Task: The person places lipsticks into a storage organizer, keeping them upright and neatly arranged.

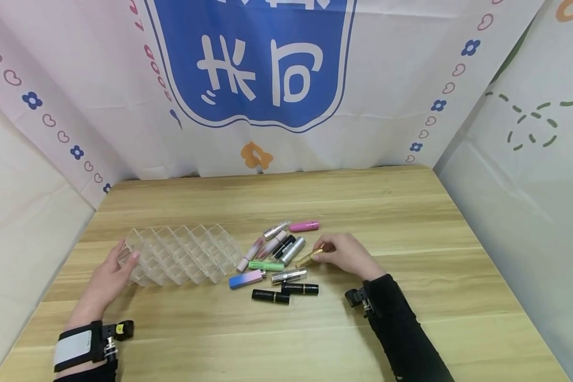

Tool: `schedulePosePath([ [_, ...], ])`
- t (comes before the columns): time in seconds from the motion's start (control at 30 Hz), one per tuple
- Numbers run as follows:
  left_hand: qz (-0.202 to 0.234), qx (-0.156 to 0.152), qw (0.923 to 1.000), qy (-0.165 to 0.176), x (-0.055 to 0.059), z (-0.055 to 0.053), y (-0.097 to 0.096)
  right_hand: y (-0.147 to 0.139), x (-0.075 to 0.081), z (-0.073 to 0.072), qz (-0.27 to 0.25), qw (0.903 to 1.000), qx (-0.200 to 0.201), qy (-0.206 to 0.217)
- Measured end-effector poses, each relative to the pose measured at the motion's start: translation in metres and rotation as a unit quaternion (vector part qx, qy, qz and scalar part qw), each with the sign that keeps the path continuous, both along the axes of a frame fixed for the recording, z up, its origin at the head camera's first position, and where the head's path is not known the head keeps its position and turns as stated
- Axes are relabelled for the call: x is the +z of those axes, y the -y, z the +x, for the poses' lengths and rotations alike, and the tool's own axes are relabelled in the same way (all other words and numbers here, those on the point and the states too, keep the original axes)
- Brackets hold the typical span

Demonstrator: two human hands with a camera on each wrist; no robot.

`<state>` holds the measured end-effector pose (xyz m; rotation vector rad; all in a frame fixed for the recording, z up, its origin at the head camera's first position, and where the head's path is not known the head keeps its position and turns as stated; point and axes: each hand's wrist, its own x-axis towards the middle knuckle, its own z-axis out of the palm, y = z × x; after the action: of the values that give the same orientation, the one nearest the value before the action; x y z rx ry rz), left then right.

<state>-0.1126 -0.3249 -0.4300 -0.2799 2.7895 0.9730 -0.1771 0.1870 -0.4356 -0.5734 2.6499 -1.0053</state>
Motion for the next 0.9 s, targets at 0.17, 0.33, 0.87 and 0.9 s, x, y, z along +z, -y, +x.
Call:
schedulePosePath([
  [0.17,0.007,0.003,1.0,0.001,-0.002,0.0,0.0,0.004,0.01,0.002,-0.003,0.9999,-0.008,-0.01],
  [0.33,0.008,0.003,0.9999,-0.005,-0.002,0.001,0.0,0.01,0.022,0.004,-0.019,0.9996,-0.018,-0.007],
  [0.87,0.013,0.004,0.9999,-0.009,-0.003,-0.001,0.0,0.042,0.044,-0.001,-0.025,0.9979,-0.025,-0.053],
  [0.9,0.011,0.004,0.9999,-0.009,-0.003,-0.001,0.0,0.043,0.044,-0.001,-0.029,0.9978,-0.024,-0.054],
])
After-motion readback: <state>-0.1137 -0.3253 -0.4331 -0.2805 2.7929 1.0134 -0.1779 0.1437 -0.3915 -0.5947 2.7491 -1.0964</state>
